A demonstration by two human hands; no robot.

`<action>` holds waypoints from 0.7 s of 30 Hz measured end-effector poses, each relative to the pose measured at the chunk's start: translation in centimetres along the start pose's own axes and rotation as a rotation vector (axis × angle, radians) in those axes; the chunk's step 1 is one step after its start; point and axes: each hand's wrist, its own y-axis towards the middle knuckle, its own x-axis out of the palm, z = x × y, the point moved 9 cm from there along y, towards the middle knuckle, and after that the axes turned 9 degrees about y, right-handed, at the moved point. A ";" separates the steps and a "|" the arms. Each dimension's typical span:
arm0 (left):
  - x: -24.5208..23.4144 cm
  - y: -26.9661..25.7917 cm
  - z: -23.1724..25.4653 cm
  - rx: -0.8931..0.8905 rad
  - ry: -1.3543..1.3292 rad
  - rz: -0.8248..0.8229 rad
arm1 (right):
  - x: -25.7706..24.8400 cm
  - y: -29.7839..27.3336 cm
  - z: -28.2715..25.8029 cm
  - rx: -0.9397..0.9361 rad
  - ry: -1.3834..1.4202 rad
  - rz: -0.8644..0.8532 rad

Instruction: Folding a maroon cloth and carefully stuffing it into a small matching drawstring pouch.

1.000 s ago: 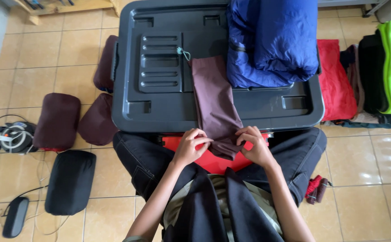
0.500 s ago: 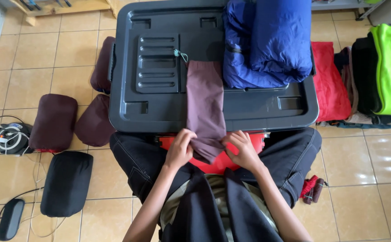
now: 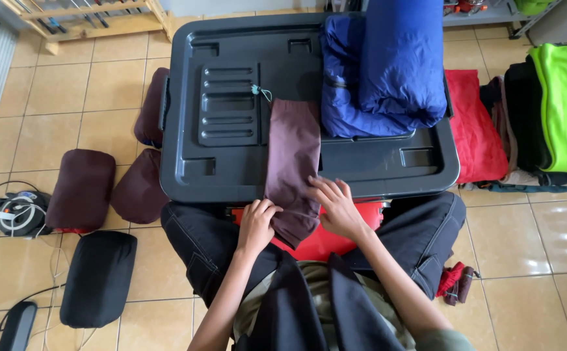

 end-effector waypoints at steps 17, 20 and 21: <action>-2.8 0.6 1.3 0.535 0.201 0.007 | 0.8 -2.4 -2.1 -0.364 -0.119 0.175; -4.3 0.7 1.6 0.518 0.094 0.041 | 0.0 -2.0 -2.8 -0.340 -0.001 0.158; -5.5 1.0 1.4 0.444 -0.004 0.052 | 0.0 -1.8 -2.0 -0.251 0.104 0.163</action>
